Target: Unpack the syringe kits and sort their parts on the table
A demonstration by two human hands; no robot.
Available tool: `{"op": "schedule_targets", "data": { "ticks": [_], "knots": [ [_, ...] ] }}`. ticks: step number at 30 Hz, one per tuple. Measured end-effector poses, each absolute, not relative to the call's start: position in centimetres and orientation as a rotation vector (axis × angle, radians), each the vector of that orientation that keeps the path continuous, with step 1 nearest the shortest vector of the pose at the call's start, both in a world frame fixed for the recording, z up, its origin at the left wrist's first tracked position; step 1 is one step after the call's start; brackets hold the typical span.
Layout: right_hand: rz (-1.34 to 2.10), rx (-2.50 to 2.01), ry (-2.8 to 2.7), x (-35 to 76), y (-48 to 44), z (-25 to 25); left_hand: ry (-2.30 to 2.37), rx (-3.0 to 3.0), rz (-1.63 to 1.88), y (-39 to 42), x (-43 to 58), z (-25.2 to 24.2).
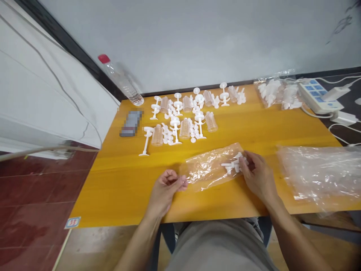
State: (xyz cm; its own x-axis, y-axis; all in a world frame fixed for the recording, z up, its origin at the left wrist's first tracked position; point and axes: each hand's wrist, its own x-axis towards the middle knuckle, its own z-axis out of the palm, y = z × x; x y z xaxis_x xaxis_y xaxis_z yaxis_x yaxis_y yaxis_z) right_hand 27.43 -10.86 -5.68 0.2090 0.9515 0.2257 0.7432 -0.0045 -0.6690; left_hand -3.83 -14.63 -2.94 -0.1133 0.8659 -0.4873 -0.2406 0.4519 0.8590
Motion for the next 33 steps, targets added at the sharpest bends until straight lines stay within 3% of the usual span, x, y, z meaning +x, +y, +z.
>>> {"op": "schedule_targets", "data": {
  "ticks": [4, 8, 10, 13, 22, 33],
  "knots": [
    [0.488, -1.826, -1.512, 28.2, -10.5, -5.6, 1.321, 0.963, 0.888, -14.2, -4.0, -3.0],
    [0.637, -1.810, -1.401, 29.0, -10.2, -6.1, 1.293, 1.702, 1.016, -13.4, -4.3, -2.0],
    [0.727, -1.749, -1.331, 29.1, -9.9, -6.3, 1.164, 2.020, 1.061, -12.8, -4.5, -1.6],
    [0.897, -1.639, -1.240, 28.8, -9.5, -6.2, 0.876, 2.293, 0.849, -11.6, -4.1, -1.6],
    [1.052, -1.533, -1.172, 28.1, -8.0, -4.6, 0.661, 2.637, 0.598, -7.9, 0.3, -4.5],
    [0.778, -1.526, -1.198, 27.5, -7.2, -1.2, 0.861, 2.646, 0.675, -7.8, 0.8, -5.4]
  ]
}}
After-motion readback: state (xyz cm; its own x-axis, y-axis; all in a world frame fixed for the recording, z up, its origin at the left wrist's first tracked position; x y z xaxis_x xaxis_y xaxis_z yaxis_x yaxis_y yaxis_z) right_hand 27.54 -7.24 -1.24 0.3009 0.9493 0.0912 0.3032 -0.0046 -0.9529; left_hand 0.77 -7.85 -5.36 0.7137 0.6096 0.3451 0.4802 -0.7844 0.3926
